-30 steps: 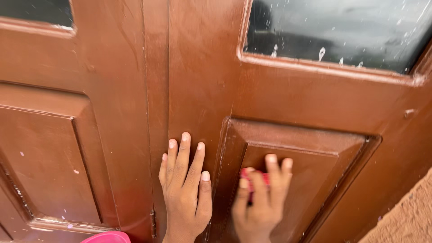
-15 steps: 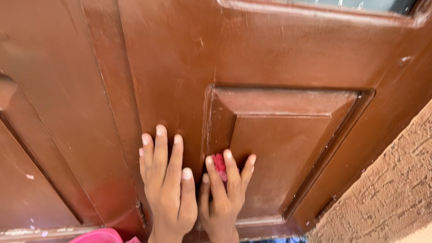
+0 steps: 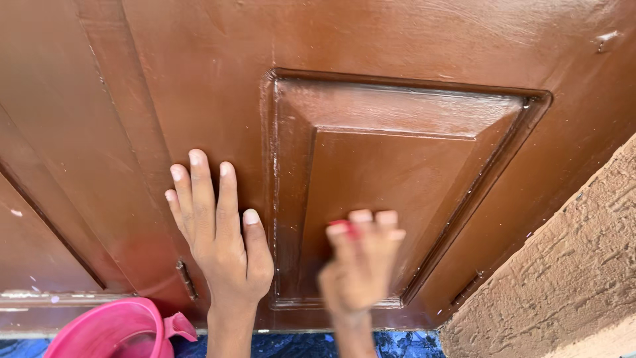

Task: The person wipes the surface of a brown double door with a pink cloth, moving from the lower panels to the upper glass panes and back down. A pink bucket is visible nearby on the floor.

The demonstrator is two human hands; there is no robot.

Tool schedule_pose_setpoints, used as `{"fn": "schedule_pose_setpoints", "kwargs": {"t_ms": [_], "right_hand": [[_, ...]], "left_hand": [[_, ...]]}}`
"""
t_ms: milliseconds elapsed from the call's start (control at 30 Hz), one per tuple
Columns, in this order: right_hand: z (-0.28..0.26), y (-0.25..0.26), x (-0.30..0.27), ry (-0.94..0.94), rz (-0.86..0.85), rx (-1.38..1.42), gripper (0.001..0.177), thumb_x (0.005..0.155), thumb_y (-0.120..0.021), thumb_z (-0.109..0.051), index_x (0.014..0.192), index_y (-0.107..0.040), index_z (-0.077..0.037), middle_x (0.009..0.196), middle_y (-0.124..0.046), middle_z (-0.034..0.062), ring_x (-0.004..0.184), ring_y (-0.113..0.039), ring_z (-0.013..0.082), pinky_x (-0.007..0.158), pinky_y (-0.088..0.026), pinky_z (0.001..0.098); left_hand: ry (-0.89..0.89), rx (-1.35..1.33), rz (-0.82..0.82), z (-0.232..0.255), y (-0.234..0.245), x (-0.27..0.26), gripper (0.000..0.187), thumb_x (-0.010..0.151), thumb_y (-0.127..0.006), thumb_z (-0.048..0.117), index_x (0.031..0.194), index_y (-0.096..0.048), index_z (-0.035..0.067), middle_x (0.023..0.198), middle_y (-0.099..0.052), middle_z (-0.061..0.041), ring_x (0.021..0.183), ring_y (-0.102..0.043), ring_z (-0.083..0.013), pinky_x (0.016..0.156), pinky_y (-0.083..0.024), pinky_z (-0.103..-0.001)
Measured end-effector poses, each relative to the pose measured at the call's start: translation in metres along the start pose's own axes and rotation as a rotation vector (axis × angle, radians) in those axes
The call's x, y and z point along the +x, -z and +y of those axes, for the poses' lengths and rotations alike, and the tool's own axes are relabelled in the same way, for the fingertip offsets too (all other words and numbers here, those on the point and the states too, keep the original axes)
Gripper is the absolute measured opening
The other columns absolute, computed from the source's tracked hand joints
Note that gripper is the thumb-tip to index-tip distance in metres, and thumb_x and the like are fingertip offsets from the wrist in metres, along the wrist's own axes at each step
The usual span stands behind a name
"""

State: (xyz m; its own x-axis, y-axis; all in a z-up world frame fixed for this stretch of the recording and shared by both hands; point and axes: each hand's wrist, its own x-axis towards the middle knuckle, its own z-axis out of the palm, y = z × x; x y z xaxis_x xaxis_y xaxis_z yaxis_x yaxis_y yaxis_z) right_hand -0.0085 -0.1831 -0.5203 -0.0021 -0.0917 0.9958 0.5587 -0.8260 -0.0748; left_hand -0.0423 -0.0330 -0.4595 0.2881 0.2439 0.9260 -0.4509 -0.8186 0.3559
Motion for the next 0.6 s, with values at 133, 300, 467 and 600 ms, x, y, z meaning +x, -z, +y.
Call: {"fn": "schedule_pose_setpoints", "kwargs": {"t_ms": [133,300,467,600], "right_hand": [[0.038,0.014,0.022,-0.157,0.102,0.005,0.013,0.106,-0.061,-0.002,0.118,-0.067,-0.001,0.148,-0.055,0.0212,0.149,-0.047,0.0442,0.130,-0.036,0.0579],[-0.001,0.002,0.002,-0.263,0.017,0.035,0.035,0.110,-0.053,-0.016,0.139,-0.051,0.001,0.162,-0.040,0.0200,0.159,-0.023,0.0501,0.133,-0.020,0.0617],[-0.015,0.007,-0.015,-0.121,-0.294,0.078,0.041,0.109,-0.053,-0.023,0.146,-0.055,-0.005,0.162,-0.041,0.0147,0.156,-0.027,0.0482,0.130,-0.016,0.0603],[0.022,0.020,-0.006,-0.161,-0.098,0.040,0.039,0.110,-0.049,-0.021,0.143,-0.053,0.000,0.164,-0.037,0.0175,0.157,-0.025,0.0492,0.132,-0.015,0.0612]], "left_hand": [[0.038,0.139,0.064,0.013,-0.019,-0.012,0.058,0.108,-0.039,0.024,0.159,-0.037,-0.005,0.170,-0.025,-0.026,0.162,-0.015,-0.0459,0.133,-0.004,-0.061],[0.060,0.175,0.061,0.022,-0.034,-0.022,0.065,0.111,-0.037,0.030,0.164,-0.021,-0.004,0.173,-0.015,-0.027,0.163,-0.009,-0.0477,0.134,-0.001,-0.062],[0.051,0.173,0.016,0.022,-0.026,-0.027,0.063,0.112,-0.038,0.028,0.163,-0.025,-0.005,0.172,-0.018,-0.027,0.163,-0.010,-0.0475,0.134,-0.004,-0.062],[0.060,0.125,-0.046,0.023,-0.014,-0.030,0.060,0.111,-0.040,0.023,0.161,-0.030,-0.007,0.171,-0.021,-0.026,0.162,-0.013,-0.0469,0.133,-0.008,-0.061]]}}
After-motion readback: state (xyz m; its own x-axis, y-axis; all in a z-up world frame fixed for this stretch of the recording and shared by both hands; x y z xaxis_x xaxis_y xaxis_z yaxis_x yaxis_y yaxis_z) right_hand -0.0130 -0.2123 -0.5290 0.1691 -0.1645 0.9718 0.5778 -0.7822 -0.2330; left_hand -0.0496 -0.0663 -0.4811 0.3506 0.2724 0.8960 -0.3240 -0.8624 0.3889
